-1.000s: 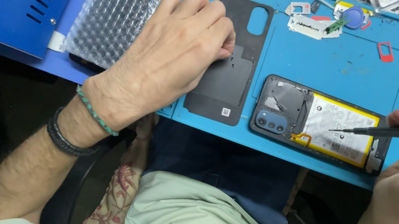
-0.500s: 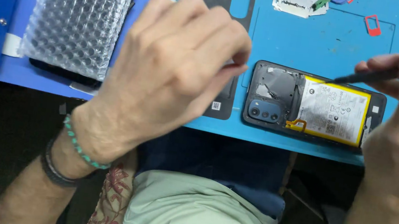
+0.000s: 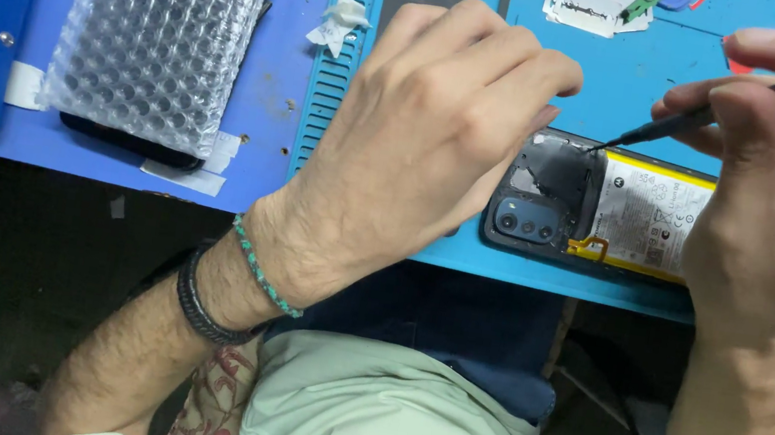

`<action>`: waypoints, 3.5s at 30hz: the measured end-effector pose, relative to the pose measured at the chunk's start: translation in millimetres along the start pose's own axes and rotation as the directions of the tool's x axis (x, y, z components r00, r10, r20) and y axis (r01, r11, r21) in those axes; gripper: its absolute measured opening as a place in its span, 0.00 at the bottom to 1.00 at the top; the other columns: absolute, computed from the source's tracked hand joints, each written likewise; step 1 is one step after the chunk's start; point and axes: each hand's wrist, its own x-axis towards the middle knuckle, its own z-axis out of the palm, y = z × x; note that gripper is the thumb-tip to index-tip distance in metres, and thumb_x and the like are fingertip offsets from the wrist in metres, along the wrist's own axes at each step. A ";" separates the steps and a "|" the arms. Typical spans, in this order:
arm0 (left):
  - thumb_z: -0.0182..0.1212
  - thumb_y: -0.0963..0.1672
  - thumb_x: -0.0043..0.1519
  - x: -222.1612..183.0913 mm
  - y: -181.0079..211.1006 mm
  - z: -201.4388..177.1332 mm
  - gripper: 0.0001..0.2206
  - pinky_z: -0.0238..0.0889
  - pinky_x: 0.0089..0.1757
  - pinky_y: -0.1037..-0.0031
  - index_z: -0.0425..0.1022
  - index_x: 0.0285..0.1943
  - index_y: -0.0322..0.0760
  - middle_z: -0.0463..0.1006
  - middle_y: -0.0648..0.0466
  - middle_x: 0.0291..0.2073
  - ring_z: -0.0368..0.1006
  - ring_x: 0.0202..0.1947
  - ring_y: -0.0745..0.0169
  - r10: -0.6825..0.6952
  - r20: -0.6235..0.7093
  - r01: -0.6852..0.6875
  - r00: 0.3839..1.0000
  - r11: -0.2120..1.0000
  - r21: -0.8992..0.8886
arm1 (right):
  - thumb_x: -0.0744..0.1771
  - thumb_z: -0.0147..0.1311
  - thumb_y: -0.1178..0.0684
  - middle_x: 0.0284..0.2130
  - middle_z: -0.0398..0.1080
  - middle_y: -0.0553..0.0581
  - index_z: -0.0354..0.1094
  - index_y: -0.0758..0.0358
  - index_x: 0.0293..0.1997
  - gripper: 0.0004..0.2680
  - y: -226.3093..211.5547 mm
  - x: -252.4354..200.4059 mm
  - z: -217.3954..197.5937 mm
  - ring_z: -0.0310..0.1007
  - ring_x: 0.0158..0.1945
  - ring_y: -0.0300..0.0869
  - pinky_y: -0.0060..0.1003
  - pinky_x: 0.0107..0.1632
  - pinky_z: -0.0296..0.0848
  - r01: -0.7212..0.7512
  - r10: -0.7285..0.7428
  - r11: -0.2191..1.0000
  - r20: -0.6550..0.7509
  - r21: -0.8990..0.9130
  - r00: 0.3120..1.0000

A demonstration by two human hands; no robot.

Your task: Disassembling a smartphone by removing internal screws and components using a precision screwdriver

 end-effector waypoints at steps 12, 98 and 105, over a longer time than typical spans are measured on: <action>0.63 0.41 0.68 31.9 18.5 43.3 0.05 0.59 0.31 0.57 0.70 0.47 0.40 0.76 0.51 0.26 0.71 0.25 0.43 -0.126 0.063 0.140 0.990 0.857 -0.496 | 0.83 0.61 0.75 0.61 0.70 0.78 0.58 0.73 0.73 0.13 37.5 -6.2 -9.0 0.75 0.67 0.60 0.53 0.81 0.77 -0.044 0.054 0.993 -0.087 0.111 0.995; 0.68 0.38 0.55 31.6 18.3 63.7 0.13 0.64 0.47 0.51 0.74 0.24 0.53 0.67 0.61 0.27 0.68 0.29 0.54 0.191 0.049 -0.194 0.980 0.896 0.400 | 0.85 0.30 0.46 0.64 0.70 0.73 0.63 0.78 0.73 0.20 102.7 -57.3 -64.9 0.73 0.67 0.56 0.43 0.72 0.71 -0.164 0.160 0.985 -0.061 -0.055 0.985; 0.62 0.38 0.62 28.1 21.5 70.0 0.11 0.63 0.56 0.43 0.74 0.28 0.49 0.66 0.55 0.30 0.66 0.31 0.49 0.197 -0.024 -0.172 0.980 0.904 0.392 | 0.88 0.33 0.48 0.63 0.69 0.70 0.64 0.78 0.69 0.17 106.5 -88.3 -69.1 0.77 0.61 0.57 0.42 0.70 0.77 -0.260 0.254 0.965 -0.129 -0.037 0.959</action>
